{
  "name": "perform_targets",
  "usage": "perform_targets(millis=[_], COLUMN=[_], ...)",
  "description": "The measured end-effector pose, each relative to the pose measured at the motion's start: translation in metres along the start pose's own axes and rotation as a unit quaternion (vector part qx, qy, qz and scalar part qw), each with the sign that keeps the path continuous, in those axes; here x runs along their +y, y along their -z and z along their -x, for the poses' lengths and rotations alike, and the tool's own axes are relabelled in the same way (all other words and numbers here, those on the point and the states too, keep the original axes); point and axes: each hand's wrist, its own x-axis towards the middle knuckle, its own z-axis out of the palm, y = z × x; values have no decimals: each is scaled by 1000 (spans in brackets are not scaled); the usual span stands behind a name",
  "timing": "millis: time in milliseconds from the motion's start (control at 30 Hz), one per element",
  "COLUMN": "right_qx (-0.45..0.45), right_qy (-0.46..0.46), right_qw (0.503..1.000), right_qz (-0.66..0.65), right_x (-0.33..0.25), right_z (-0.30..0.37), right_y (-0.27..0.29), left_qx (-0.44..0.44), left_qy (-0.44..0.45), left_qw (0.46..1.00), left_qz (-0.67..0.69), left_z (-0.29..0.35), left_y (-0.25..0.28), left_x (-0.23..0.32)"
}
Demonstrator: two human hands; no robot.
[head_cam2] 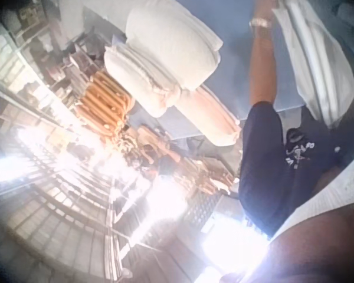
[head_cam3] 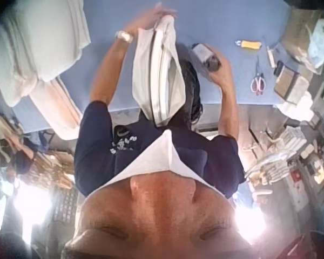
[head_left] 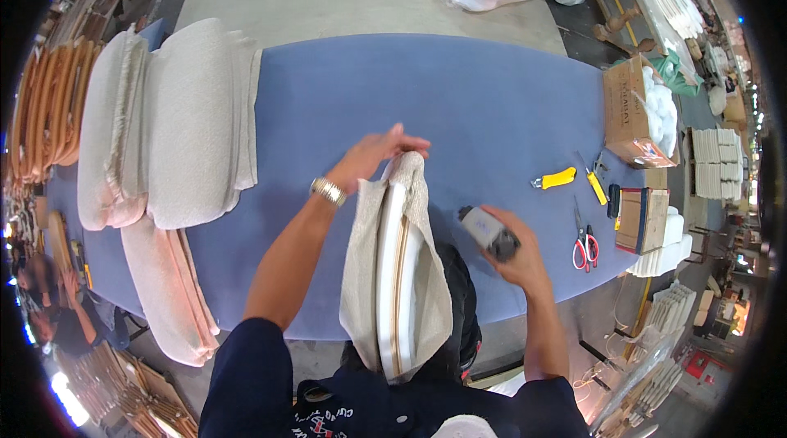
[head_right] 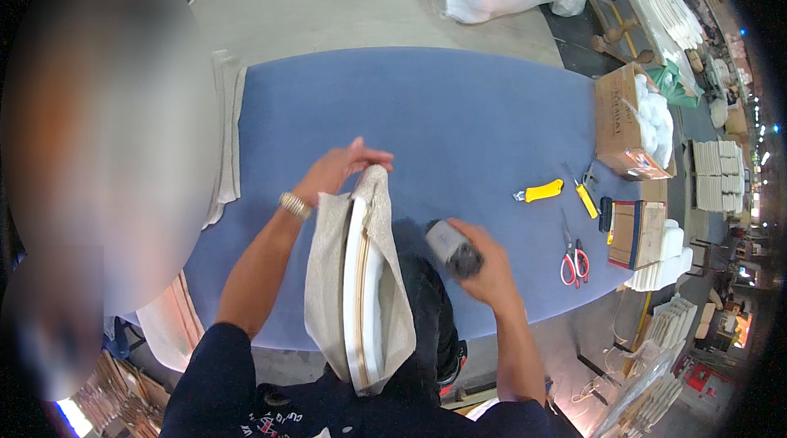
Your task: The person assembles cushion covers by wrapping fabric around foam inserts, folding edges, and securing them with a staple gun. They trim excess fabric with a utility knife and place finished cushions on a stack.
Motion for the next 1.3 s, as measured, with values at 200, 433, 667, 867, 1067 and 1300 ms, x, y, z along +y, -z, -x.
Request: perform_targets(millis=[200,433,667,867,1067,1300], right_qx=[70,198,175,184,156,169], right_qy=[-118,-1,152,134,161,214], right_qw=[983,921,822,834,854,882], right_qz=[121,-335,-521,-502,-469,-384], right_x=[84,-31,-189,-196,-254,-246], right_z=[33,-19,-47,-28,-21,-19], right_y=[-54,-92,-52,-69,-64,-122], left_qx=[60,33,-10,230,251,259], left_qy=[96,-142,-432,-375,-305,-308], left_qw=[994,989,863,867,886,898], left_qz=[15,15,-263,-234,-243,-179], left_z=[-38,26,133,189,235,243], left_y=[-20,-46,-98,-135,-131,-88], left_x=[-30,99,199,147,134,118])
